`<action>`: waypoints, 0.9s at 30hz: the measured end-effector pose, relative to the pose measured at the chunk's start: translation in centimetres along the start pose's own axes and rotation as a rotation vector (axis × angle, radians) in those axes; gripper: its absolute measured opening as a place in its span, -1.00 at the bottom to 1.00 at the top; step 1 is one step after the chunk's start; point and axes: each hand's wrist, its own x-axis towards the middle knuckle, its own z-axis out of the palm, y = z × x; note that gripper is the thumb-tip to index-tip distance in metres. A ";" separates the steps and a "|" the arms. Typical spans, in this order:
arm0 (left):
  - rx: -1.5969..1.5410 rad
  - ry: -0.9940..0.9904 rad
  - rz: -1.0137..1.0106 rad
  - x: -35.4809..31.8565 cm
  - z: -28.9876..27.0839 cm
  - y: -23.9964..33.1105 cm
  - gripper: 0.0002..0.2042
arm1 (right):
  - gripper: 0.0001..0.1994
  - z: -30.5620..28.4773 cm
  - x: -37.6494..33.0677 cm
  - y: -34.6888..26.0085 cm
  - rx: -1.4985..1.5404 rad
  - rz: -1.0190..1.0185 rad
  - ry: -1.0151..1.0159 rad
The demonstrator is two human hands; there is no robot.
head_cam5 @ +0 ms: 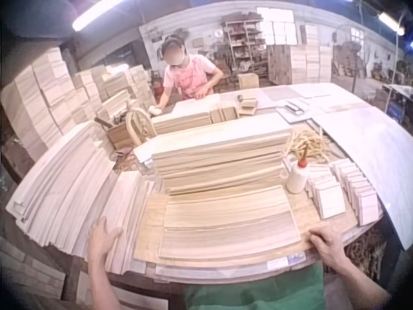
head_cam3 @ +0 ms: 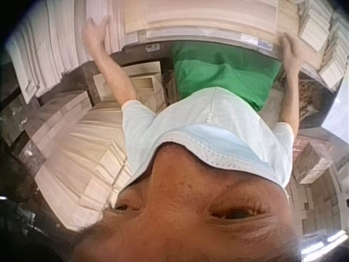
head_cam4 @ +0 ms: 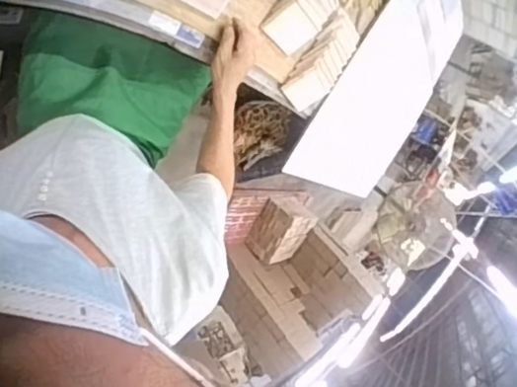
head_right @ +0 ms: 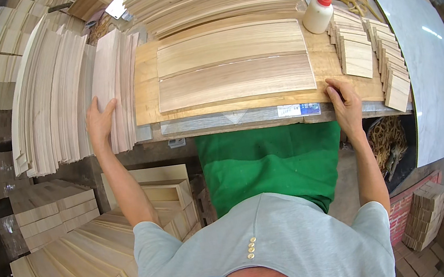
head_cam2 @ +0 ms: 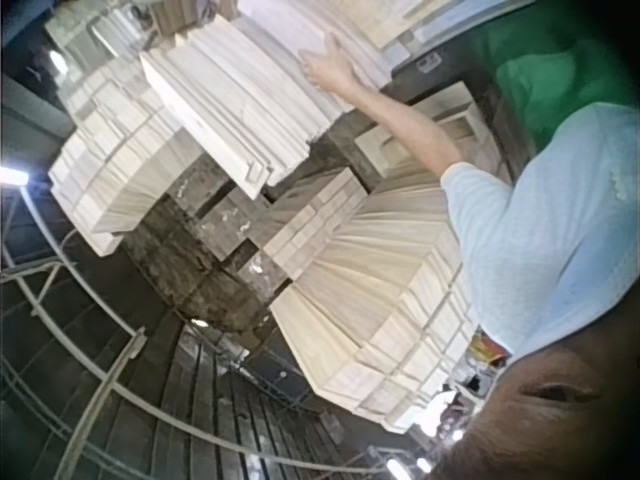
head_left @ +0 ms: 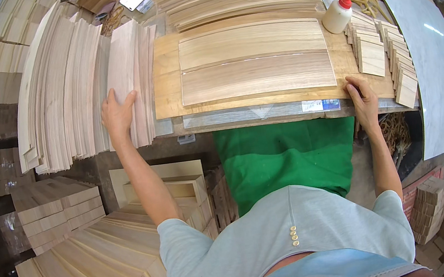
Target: Applying glue to wooden panels and joining them together to assemble rectangular wooden boxes.
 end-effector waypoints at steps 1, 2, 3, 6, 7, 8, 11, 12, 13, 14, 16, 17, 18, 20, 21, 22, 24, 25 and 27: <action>-0.014 -0.010 0.007 0.0 -0.2 0.1 -0.16 | -0.79 0.1 0.0 0.1 -0.022 -0.025 0.015; -0.015 -0.009 0.008 0.0 -0.3 0.1 -0.16 | -0.79 0.2 -0.1 0.1 -0.021 -0.026 0.016; -0.027 -0.004 0.014 0.1 -0.3 0.1 -0.17 | -0.79 0.3 -0.1 0.1 -0.031 -0.041 0.036; -0.055 0.002 0.022 0.1 -0.6 0.4 -0.19 | -0.80 0.6 -0.2 0.0 -0.057 -0.082 0.071; -0.072 0.004 0.023 0.1 -0.6 0.4 -0.21 | -0.80 0.6 -0.3 -0.1 -0.073 -0.108 0.086; -0.072 0.004 0.024 0.2 -0.6 0.3 -0.21 | -0.80 0.7 -0.3 -0.2 -0.073 -0.108 0.086; -0.070 0.054 0.054 0.2 -0.3 0.0 -0.22 | -0.82 0.9 -0.2 -0.5 -0.058 -0.120 0.118; -0.063 0.069 0.056 0.2 -0.2 0.1 -0.22 | -0.82 0.9 -0.3 -0.6 -0.048 -0.115 0.128; -0.055 0.083 0.057 0.1 -0.2 0.1 -0.22 | -0.83 1.0 -0.4 -0.6 -0.038 -0.110 0.136; -0.054 0.083 0.057 0.0 -0.3 0.2 -0.22 | -0.83 1.1 -0.4 -0.5 -0.038 -0.110 0.136; -0.090 0.056 0.041 0.0 -0.5 0.4 -0.23 | -0.83 1.2 -0.5 -0.4 -0.040 -0.121 0.152; -0.091 0.056 0.041 0.0 -0.5 0.5 -0.23 | -0.83 1.3 -0.5 -0.4 -0.041 -0.122 0.152; -0.093 0.050 0.040 -0.1 -0.5 0.5 -0.23 | -0.83 1.3 -0.5 -0.4 -0.040 -0.129 0.161; -0.093 0.047 0.036 -0.1 -0.3 0.2 -0.23 | -0.83 1.4 -0.5 -0.5 -0.036 -0.138 0.169; -0.077 0.064 0.049 0.1 0.1 -0.1 -0.23 | -0.83 1.4 -0.5 -0.5 -0.042 -0.140 0.171; -0.061 0.081 0.062 0.0 0.2 -0.2 -0.22 | -0.83 1.4 -0.5 -0.5 -0.047 -0.141 0.172; -0.050 0.091 0.064 0.0 0.4 -0.3 -0.22 | -0.84 1.5 -0.5 -0.5 -0.038 -0.140 0.175; -0.040 0.100 0.068 -0.1 0.4 -0.3 -0.22 | -0.84 1.5 -0.5 -0.5 -0.029 -0.138 0.178; -0.046 0.075 0.072 0.1 0.1 -0.3 -0.22 | -0.84 1.5 -0.5 -0.4 -0.040 -0.146 0.182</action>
